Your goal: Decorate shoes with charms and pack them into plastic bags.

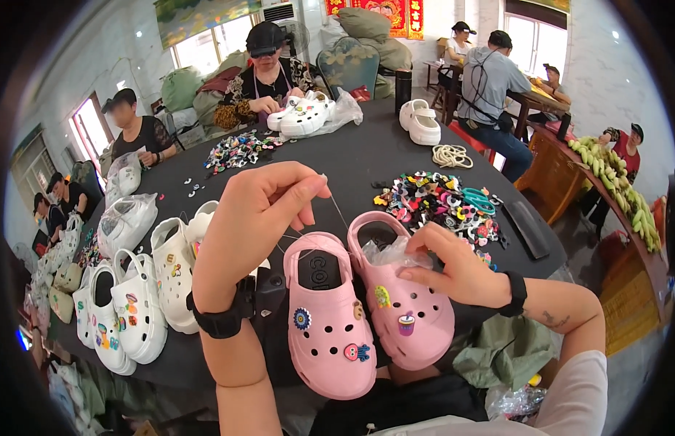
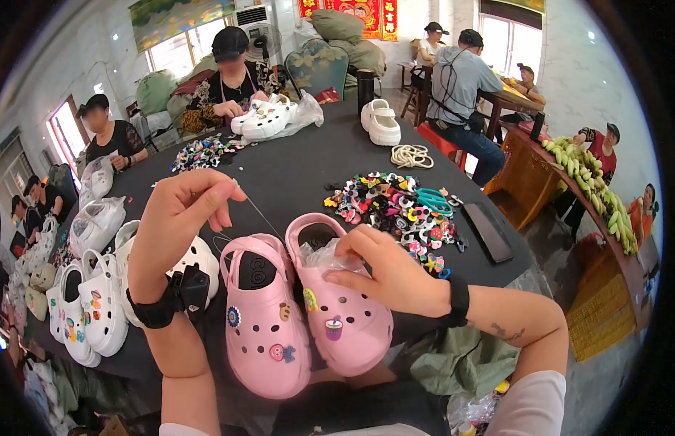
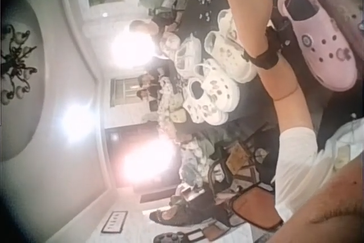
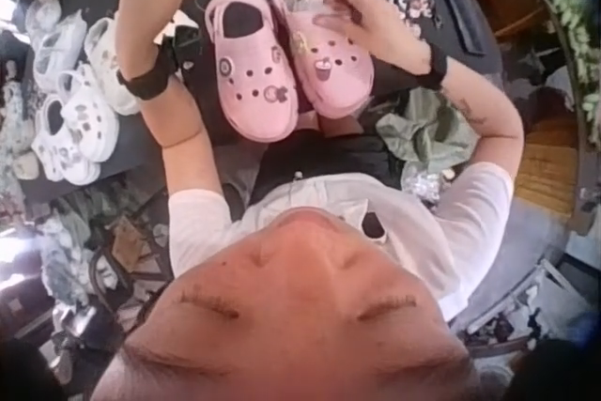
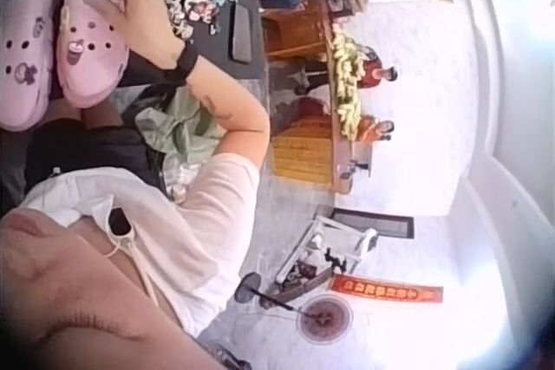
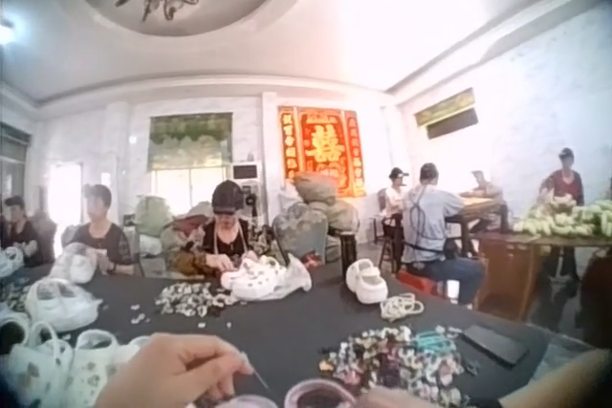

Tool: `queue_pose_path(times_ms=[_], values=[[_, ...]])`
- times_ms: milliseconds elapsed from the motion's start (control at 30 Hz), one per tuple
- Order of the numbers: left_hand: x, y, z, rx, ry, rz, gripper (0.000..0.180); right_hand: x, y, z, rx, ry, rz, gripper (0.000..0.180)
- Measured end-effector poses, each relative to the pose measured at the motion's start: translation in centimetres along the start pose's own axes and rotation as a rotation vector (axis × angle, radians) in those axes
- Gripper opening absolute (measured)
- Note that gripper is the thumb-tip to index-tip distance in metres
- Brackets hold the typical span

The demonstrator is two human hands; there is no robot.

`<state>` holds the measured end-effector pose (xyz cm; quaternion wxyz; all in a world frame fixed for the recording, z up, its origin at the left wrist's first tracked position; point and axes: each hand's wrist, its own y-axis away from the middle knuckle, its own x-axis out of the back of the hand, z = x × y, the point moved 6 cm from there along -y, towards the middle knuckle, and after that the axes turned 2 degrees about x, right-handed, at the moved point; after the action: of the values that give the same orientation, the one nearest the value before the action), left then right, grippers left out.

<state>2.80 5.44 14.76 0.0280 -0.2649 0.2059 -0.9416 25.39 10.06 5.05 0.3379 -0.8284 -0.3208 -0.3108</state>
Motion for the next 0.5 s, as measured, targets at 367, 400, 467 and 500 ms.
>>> queue_pose_path(times_ms=[367, 400, 467, 500], values=[[-0.4, -0.1, 0.1, -0.029, 0.041, 0.029, 0.023, -2.1, -2.2, -0.4, 0.266, 0.064, -0.093, 0.049], [-0.4, -0.3, 0.1, -0.027, 0.041, 0.027, 0.023, -2.3, -2.0, -0.6, 0.316, 0.111, -0.100, 0.057], [-0.3, -0.6, 0.0, -0.042, 0.050, 0.054, 0.024, -2.3, -2.7, -0.5, 0.263, 0.066, -0.108, 0.059], [-0.3, -0.8, -0.2, -0.042, 0.049, 0.050, 0.024, -2.7, -3.0, -0.4, 0.213, 0.059, -0.207, 0.054]])
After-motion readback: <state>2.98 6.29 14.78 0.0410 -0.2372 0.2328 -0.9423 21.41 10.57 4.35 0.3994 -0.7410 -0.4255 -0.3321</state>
